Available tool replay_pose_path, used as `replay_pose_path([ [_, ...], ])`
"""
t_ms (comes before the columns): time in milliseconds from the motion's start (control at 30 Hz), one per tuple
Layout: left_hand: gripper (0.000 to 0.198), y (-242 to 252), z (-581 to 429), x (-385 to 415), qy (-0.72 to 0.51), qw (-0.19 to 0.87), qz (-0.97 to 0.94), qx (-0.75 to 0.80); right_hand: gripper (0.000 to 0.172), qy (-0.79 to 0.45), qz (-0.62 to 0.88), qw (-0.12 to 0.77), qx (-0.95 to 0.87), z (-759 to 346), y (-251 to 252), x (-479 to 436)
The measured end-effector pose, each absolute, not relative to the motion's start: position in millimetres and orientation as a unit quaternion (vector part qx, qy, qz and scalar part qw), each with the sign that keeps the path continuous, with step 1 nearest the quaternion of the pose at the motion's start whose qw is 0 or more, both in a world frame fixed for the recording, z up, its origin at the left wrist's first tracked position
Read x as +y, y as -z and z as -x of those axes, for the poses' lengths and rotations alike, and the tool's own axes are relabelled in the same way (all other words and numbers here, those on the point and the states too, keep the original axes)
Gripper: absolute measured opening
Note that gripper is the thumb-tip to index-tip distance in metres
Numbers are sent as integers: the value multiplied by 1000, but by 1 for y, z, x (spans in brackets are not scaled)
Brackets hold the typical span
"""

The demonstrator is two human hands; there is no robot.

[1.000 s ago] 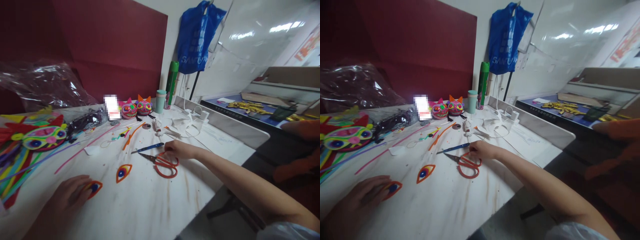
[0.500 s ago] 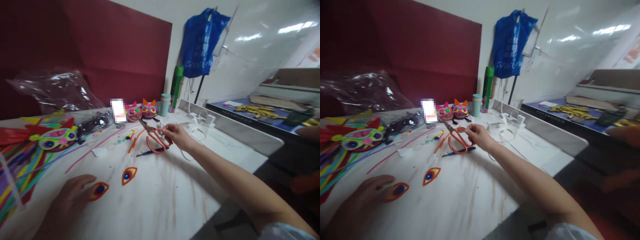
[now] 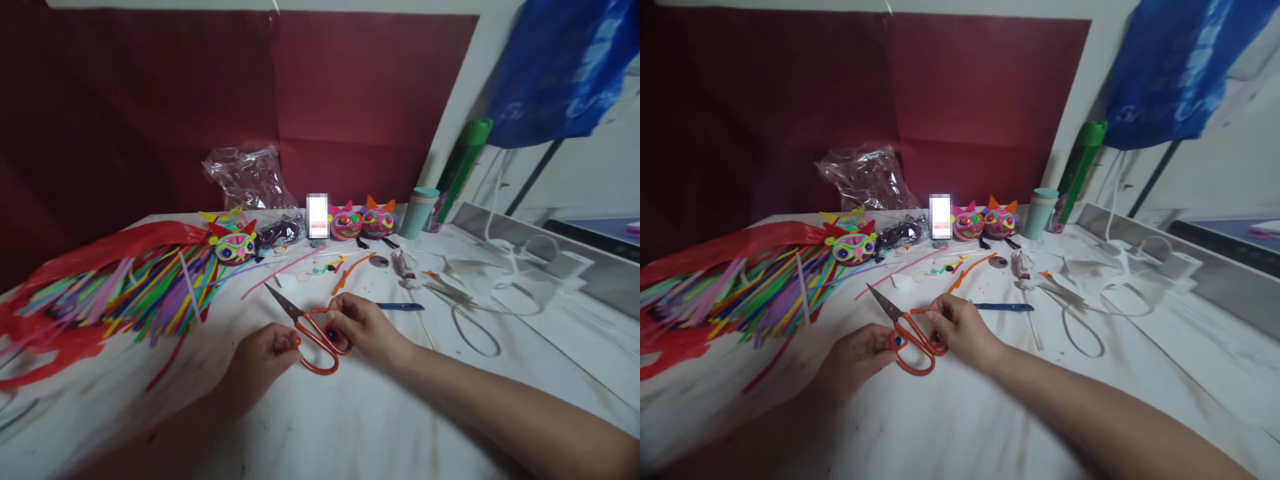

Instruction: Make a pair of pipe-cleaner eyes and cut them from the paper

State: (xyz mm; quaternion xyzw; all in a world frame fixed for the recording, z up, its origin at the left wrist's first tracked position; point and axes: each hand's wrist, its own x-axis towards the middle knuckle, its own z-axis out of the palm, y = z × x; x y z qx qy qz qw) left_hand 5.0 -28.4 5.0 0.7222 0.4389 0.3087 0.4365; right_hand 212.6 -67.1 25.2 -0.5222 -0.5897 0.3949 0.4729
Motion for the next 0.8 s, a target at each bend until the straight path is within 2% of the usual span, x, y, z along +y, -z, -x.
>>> replay_pose_path([
  [67,17,-6,-3,-29,-325,417,-723,445,38,-391,521,470,-597,-205,-22,-67],
  [333,30,-24,5,-26,-334,314,-786,415,38,-411,522,484,-569,-199,-17,-66],
  [600,18,-30,14,-9,-381,388,-703,457,49,-420,541,509,-521,-209,-25,-67],
  [800,39,-21,12,-12,-325,411,-751,402,48,-444,512,507,-533,-199,-20,-76],
])
